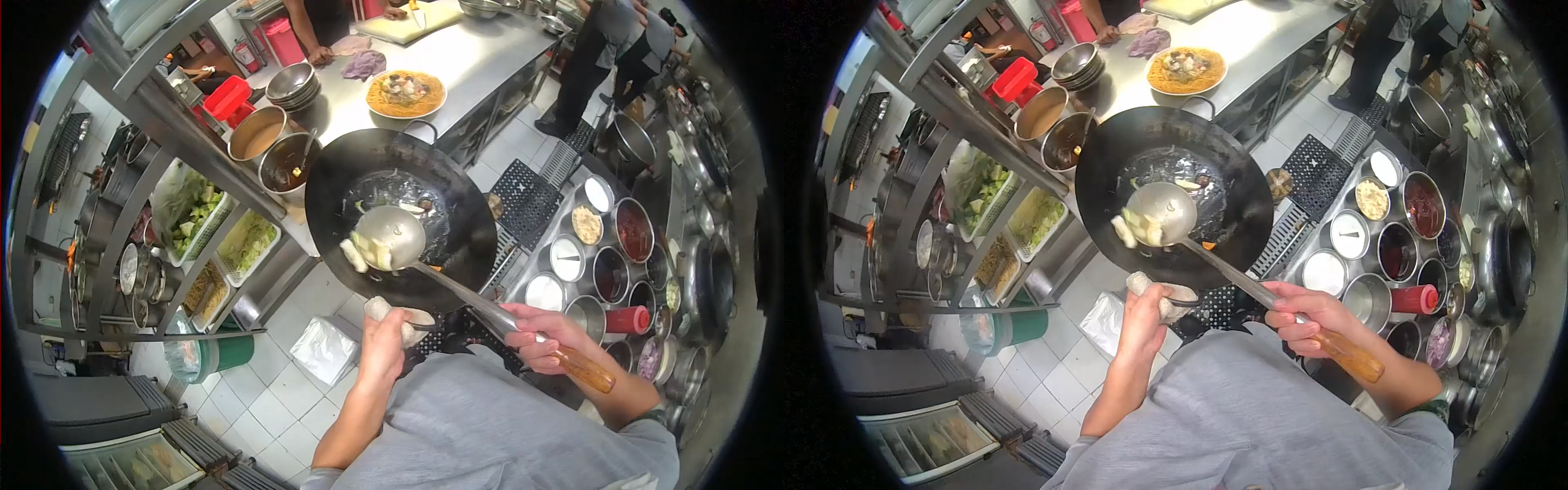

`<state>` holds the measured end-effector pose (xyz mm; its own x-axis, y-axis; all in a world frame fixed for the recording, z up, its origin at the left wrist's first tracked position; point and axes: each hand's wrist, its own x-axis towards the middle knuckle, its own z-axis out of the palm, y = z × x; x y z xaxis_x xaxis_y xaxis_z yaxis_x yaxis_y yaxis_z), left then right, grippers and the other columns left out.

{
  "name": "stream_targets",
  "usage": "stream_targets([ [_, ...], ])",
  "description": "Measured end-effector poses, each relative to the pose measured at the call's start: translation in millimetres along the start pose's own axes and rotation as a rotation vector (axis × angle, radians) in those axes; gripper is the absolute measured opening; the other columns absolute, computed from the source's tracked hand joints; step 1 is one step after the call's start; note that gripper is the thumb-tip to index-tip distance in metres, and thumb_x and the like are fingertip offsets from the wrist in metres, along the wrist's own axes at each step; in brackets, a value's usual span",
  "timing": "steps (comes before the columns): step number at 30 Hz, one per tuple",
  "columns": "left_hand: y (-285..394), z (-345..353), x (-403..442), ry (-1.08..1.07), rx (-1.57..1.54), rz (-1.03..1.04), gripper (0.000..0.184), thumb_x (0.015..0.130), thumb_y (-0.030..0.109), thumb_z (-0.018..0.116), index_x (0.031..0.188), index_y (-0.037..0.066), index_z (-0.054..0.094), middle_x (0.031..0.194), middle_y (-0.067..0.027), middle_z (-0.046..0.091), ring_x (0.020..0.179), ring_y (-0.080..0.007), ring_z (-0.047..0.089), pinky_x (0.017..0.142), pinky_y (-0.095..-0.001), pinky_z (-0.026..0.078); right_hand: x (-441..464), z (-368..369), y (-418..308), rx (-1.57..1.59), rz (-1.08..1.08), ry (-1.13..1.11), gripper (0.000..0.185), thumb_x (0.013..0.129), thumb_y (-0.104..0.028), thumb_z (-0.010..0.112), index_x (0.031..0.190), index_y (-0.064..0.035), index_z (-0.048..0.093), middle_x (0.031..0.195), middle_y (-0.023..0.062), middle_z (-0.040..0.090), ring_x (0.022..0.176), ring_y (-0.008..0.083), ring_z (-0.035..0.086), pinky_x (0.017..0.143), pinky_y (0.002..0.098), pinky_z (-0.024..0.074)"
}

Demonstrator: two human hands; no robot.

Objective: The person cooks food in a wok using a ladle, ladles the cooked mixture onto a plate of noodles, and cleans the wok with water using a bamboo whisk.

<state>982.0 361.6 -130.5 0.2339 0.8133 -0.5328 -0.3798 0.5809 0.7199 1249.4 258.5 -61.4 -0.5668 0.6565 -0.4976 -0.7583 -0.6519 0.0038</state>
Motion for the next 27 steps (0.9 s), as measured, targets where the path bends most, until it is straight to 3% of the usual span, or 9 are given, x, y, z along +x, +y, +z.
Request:
stream_targets([
  [3,19,-14,-15,-0.036,-0.019,-0.06,0.026,0.083,-0.001,0.053,0.108,-0.003,0.058,0.097,-0.0112,0.066,0.09,-0.0221,0.067,0.079,-0.0351,0.055,-1,-24,25,-0.037,-0.123,-0.059,0.048,0.101,-0.014,0.046,0.147,-0.0216,0.032,0.076,0.001,0.045,0.043,0.0048,0.039,0.034,0.0248,0.0363],
  [8,21,-31,-28,-0.016,-0.061,-0.13,0.027,0.083,0.0,0.057,0.11,-0.002,0.053,0.097,-0.0147,0.064,0.086,-0.0285,0.067,0.078,-0.0447,0.057,14,-23,16,-0.327,-0.305,0.286,0.051,0.096,-0.01,0.052,0.143,-0.0239,0.037,0.073,0.0006,0.043,0.042,0.0065,0.038,0.035,0.0255,0.0345],
  [11,14,-35,-29,-0.028,-0.06,-0.11,0.028,0.083,0.0,0.057,0.111,-0.002,0.052,0.097,-0.0148,0.063,0.086,-0.0285,0.067,0.078,-0.0449,0.057,22,-10,4,-0.67,-0.428,0.518,0.049,0.095,-0.007,0.05,0.14,-0.0196,0.036,0.073,0.0018,0.046,0.043,0.0088,0.041,0.036,0.0267,0.0372],
  [12,15,-32,-32,-0.035,-0.047,-0.105,0.029,0.083,0.0,0.057,0.111,-0.002,0.052,0.096,-0.0146,0.063,0.086,-0.028,0.067,0.078,-0.0442,0.057,24,-12,-1,-0.873,-0.459,0.603,0.049,0.093,-0.006,0.051,0.14,-0.0136,0.036,0.071,0.0022,0.047,0.044,0.0104,0.044,0.037,0.0277,0.0389],
  [16,11,-19,-30,-0.045,0.07,-0.021,0.027,0.082,-0.001,0.056,0.109,-0.002,0.055,0.096,-0.0118,0.064,0.086,-0.0234,0.066,0.077,-0.0386,0.056,33,-12,-4,-1.331,-0.445,0.788,0.05,0.093,-0.009,0.054,0.138,-0.0083,0.034,0.068,0.0022,0.048,0.045,0.0118,0.047,0.038,0.0291,0.0407],
  [19,-2,-11,-17,-0.047,0.139,0.081,0.03,0.08,-0.006,0.054,0.11,-0.003,0.053,0.096,-0.0088,0.063,0.085,-0.0185,0.063,0.079,-0.0327,0.052,39,5,9,-1.049,-0.317,0.654,0.052,0.092,-0.006,0.053,0.139,-0.0107,0.033,0.061,-0.0005,0.045,0.043,0.0101,0.044,0.036,0.0273,0.0375],
  [23,7,-4,-8,-0.081,0.194,0.074,0.029,0.078,-0.006,0.054,0.108,-0.002,0.054,0.097,-0.008,0.063,0.083,-0.018,0.062,0.077,-0.0325,0.053,26,25,30,-0.538,-0.167,0.3,0.047,0.096,-0.007,0.049,0.139,-0.0179,0.034,0.075,0.0028,0.048,0.044,0.009,0.043,0.037,0.0281,0.0383],
  [26,15,-10,-8,-0.075,0.119,0.005,0.03,0.078,-0.006,0.053,0.108,-0.002,0.055,0.098,-0.0092,0.064,0.085,-0.0199,0.064,0.077,-0.0332,0.054,21,-12,28,0.037,-0.065,-0.161,0.047,0.1,-0.013,0.049,0.144,-0.0179,0.034,0.075,0.0009,0.044,0.044,0.0061,0.04,0.036,0.026,0.036],
  [27,19,-12,-9,-0.082,0.101,-0.006,0.031,0.079,-0.005,0.053,0.11,-0.003,0.054,0.1,-0.01,0.064,0.087,-0.0213,0.065,0.078,-0.0351,0.055,23,-25,36,0.001,-0.088,-0.167,0.047,0.1,-0.014,0.048,0.145,-0.0193,0.033,0.075,0.0007,0.043,0.044,0.0057,0.039,0.036,0.0256,0.0357],
])
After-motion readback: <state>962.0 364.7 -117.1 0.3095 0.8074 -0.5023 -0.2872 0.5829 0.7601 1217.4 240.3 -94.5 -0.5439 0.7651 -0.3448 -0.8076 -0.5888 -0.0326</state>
